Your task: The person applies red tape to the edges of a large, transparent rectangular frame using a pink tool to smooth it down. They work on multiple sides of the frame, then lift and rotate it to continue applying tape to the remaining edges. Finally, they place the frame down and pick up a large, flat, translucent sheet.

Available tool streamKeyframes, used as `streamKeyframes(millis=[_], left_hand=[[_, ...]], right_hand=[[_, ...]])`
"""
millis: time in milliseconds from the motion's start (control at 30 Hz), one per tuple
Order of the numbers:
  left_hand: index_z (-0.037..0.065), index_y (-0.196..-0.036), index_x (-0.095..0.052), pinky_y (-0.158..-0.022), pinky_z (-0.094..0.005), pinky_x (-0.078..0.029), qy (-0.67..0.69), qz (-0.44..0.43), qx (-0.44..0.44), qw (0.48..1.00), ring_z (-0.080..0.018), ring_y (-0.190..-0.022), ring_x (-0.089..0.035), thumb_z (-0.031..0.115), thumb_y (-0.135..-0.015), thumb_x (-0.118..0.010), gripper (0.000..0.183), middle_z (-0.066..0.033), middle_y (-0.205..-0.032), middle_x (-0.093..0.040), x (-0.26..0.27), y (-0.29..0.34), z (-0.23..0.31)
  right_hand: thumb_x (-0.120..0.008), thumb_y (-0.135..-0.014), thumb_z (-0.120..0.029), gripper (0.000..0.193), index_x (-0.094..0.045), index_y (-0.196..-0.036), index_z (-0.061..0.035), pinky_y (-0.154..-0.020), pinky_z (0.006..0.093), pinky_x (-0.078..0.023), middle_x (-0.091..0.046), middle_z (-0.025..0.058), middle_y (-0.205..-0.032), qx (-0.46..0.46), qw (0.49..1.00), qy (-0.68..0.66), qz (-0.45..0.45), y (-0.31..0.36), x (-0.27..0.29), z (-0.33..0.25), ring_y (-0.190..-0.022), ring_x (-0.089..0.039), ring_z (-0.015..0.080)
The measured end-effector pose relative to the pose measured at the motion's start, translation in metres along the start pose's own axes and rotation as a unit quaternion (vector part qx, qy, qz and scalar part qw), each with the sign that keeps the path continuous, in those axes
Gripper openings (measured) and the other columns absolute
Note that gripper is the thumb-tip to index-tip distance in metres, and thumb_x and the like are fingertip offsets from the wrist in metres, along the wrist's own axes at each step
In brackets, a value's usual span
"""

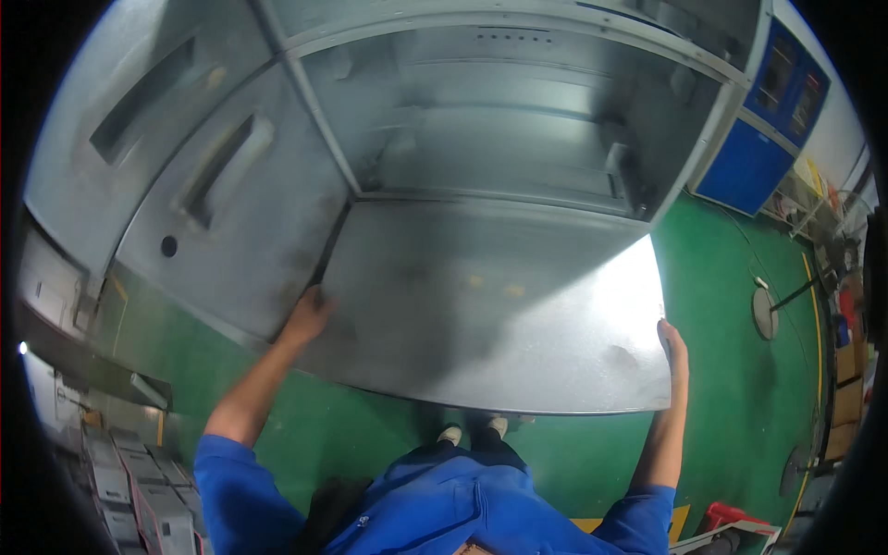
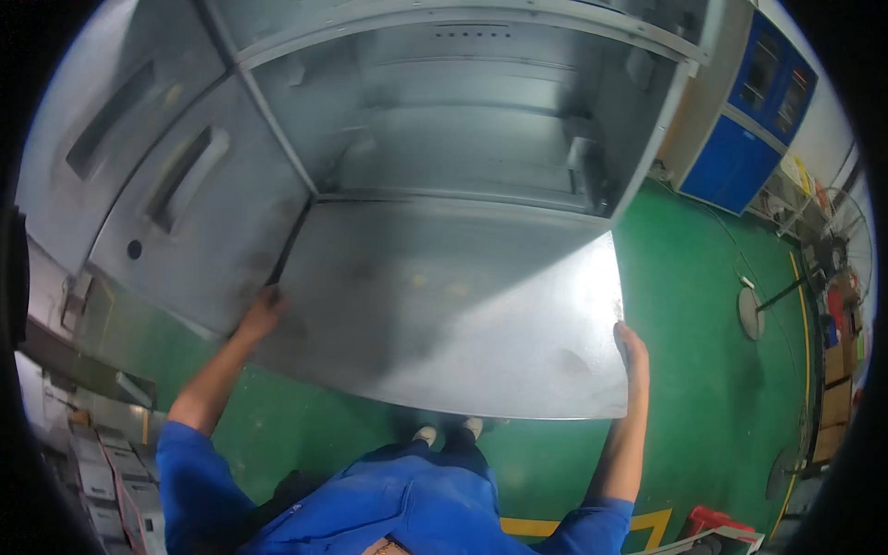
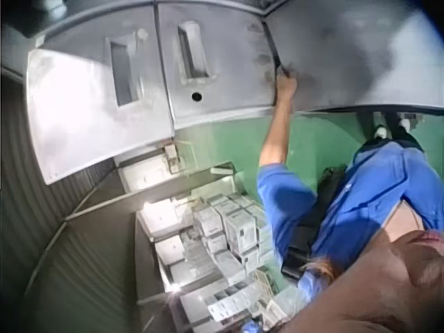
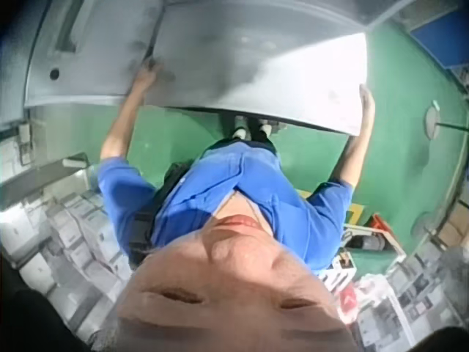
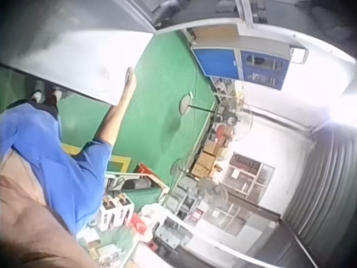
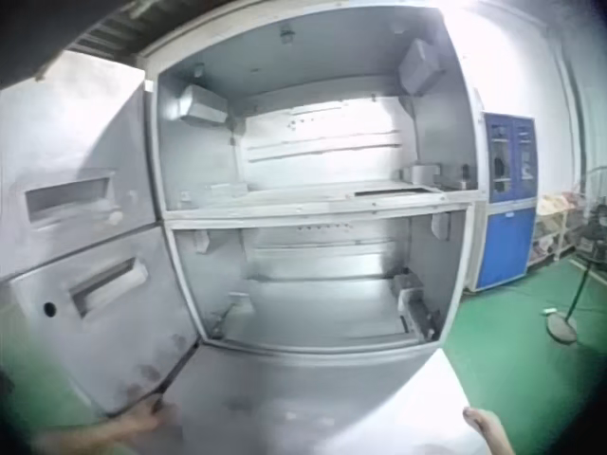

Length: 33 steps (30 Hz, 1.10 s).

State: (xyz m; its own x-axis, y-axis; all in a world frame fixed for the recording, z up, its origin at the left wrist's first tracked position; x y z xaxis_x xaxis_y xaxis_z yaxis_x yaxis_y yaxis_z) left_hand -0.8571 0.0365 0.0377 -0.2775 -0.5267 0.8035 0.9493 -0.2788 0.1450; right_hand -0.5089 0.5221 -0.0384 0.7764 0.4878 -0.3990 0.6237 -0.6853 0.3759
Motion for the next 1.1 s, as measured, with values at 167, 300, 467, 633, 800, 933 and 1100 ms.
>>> streamKeyframes(millis=[167, 300, 467, 633, 800, 933, 1100], left_hand=[[-0.006, -0.126, -0.034, -0.096, -0.0336, -0.032, 0.104, -0.041, 0.032, 0.993, -0.0304, -0.117, -0.04, 0.041, -0.081, -0.055, 0.068, -0.0226, -0.125, -0.043, -0.001, 0.021, -0.003], [-0.004, -0.127, -0.035, -0.096, -0.0321, -0.032, 0.146, -0.05, 0.051, 0.987, -0.0281, -0.115, -0.042, 0.048, -0.077, -0.057, 0.076, -0.0202, -0.124, -0.044, -0.007, 0.027, -0.02], [-0.004, -0.128, -0.034, -0.096, -0.0316, -0.032, 0.24, -0.104, 0.032, 0.965, -0.0272, -0.114, -0.043, 0.056, -0.073, -0.056, 0.084, -0.0193, -0.122, -0.045, -0.022, 0.016, -0.047], [-0.006, -0.128, -0.031, -0.098, -0.0323, -0.029, 0.147, -0.08, -0.015, 0.986, -0.0279, -0.119, -0.037, 0.058, -0.075, -0.053, 0.087, -0.0201, -0.129, -0.038, -0.02, 0.005, -0.042], [-0.006, -0.13, -0.028, -0.1, -0.0333, -0.026, 0.118, -0.078, 0.028, 0.99, -0.0294, -0.121, -0.035, 0.061, -0.075, -0.048, 0.089, -0.0216, -0.131, -0.036, -0.01, 0.022, -0.028], [-0.006, -0.129, -0.028, -0.098, -0.0324, -0.03, 0.146, -0.057, 0.035, 0.987, -0.0289, -0.117, -0.04, 0.052, -0.08, -0.051, 0.08, -0.0217, -0.128, -0.039, -0.009, 0.029, -0.039], [0.0, -0.129, -0.032, -0.096, -0.0335, -0.033, 0.257, -0.075, 0.01, 0.963, -0.0279, -0.114, -0.043, 0.04, -0.084, -0.052, 0.064, -0.0195, -0.125, -0.042, -0.032, 0.083, -0.016]], right_hand=[[-0.055, -0.08, -0.031, 0.042, -0.053, -0.107, 0.0022, -0.073, 0.0304, -0.045, -0.056, 0.0134, -0.1, 0.022, 1.0, 0.009, 0.004, 0.011, -0.006, -0.009, -0.085, -0.055, 0.0218], [-0.054, -0.081, -0.032, 0.043, -0.053, -0.107, 0.0021, -0.073, 0.0297, -0.045, -0.057, 0.0129, -0.099, 0.019, 1.0, -0.008, 0.005, 0.027, -0.019, -0.013, -0.086, -0.056, 0.0218], [-0.051, -0.084, -0.031, 0.042, -0.052, -0.11, 0.002, -0.073, 0.029, -0.045, -0.057, 0.0119, -0.101, 0.057, 0.998, 0.013, -0.025, 0.034, -0.032, -0.016, -0.088, -0.055, 0.0201], [-0.056, -0.082, -0.026, 0.042, -0.052, -0.111, 0.0047, -0.081, 0.0274, -0.042, -0.056, 0.0117, -0.106, 0.062, 0.998, -0.008, -0.032, -0.013, 0.025, -0.001, -0.096, -0.053, 0.0186], [-0.054, -0.083, -0.028, 0.039, -0.054, -0.106, 0.0037, -0.079, 0.0281, -0.042, -0.056, 0.0102, -0.101, 0.034, 0.999, 0.021, -0.021, 0.017, -0.004, -0.005, -0.092, -0.053, 0.0177], [-0.053, -0.083, -0.03, 0.041, -0.052, -0.108, 0.0031, -0.077, 0.0294, -0.043, -0.056, 0.0107, -0.1, 0.032, 0.998, 0.036, -0.035, 0.015, -0.013, -0.014, -0.088, -0.054, 0.0201], [-0.05, -0.083, -0.032, 0.044, -0.05, -0.112, 0.0007, -0.075, 0.0327, -0.046, -0.057, 0.0116, -0.103, 0.009, 0.997, 0.025, -0.067, 0.011, 0.007, -0.027, -0.088, -0.056, 0.0229]])
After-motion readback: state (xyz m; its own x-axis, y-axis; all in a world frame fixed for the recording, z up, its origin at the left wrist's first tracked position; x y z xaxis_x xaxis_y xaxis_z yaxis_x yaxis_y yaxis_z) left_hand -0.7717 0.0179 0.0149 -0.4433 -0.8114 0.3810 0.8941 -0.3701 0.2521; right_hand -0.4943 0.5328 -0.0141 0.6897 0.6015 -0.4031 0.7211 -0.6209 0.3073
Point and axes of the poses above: each hand's wrist, its own y-axis away from the middle knuckle, its own x-axis out of the back of the hand, z = x × y, the point moved 9 cm from there along -y, towards the middle knuckle
